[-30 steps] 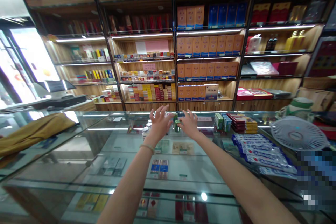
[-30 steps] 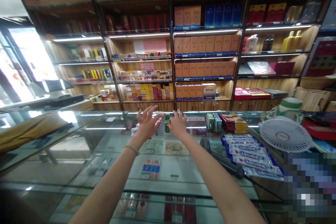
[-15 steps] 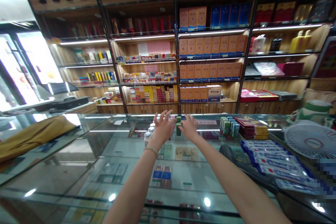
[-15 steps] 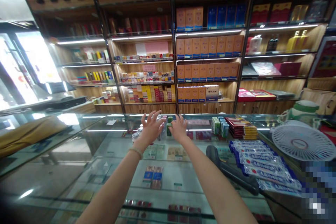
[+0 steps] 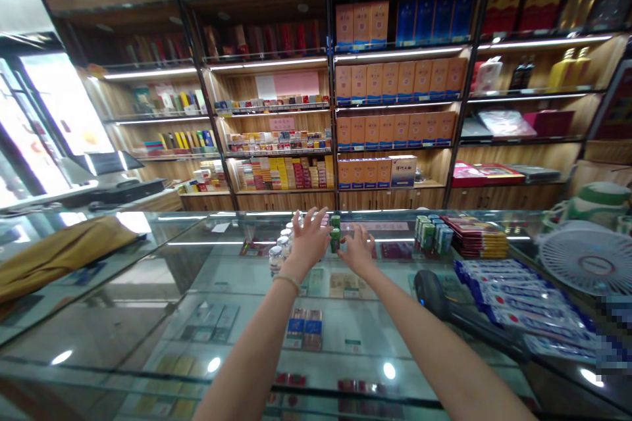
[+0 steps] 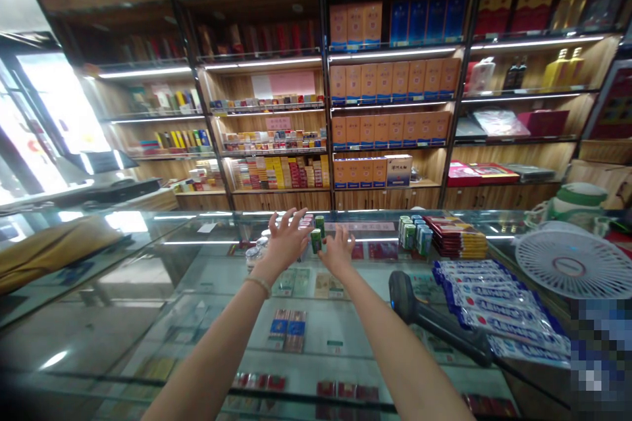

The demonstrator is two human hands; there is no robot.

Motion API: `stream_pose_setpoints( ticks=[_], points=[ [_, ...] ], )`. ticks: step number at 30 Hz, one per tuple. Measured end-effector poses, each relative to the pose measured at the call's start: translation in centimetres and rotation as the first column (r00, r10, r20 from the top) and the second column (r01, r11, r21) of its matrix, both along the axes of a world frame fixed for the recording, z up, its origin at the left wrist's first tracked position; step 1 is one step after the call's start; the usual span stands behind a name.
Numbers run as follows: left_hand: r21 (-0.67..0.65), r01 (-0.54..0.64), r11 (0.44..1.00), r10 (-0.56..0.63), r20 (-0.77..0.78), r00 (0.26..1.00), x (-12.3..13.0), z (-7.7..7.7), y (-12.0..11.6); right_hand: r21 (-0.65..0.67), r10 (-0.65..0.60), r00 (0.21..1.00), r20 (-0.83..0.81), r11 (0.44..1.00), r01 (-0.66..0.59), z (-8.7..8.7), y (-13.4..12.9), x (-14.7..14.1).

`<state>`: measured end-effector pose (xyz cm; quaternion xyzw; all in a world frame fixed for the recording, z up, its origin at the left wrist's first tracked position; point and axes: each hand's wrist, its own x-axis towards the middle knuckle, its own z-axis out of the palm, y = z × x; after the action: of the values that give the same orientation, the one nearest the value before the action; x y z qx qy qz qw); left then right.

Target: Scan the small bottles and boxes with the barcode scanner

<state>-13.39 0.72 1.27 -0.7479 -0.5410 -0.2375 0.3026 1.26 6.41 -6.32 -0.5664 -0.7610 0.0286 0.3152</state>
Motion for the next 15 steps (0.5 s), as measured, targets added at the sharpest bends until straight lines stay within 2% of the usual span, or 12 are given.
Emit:
stream_pose_setpoints(
  ticks=[5, 15],
  points=[
    [-0.011, 0.017, 1.0, -0.017, -0.004, 1.0, 0.1, -0.2, 1.0, -0.003, 0.011, 1.0, 0.014, 1.0, -0.011, 0.2, 0.5, -0.2],
    [-0.039, -0.01, 0.999, 0.008, -0.046, 0.999, 0.6, 0.4, 3.3, -0.025, -0.045, 0.999, 0.002, 0.999, 0.045, 0.3, 2.7, -1.1]
  ],
)
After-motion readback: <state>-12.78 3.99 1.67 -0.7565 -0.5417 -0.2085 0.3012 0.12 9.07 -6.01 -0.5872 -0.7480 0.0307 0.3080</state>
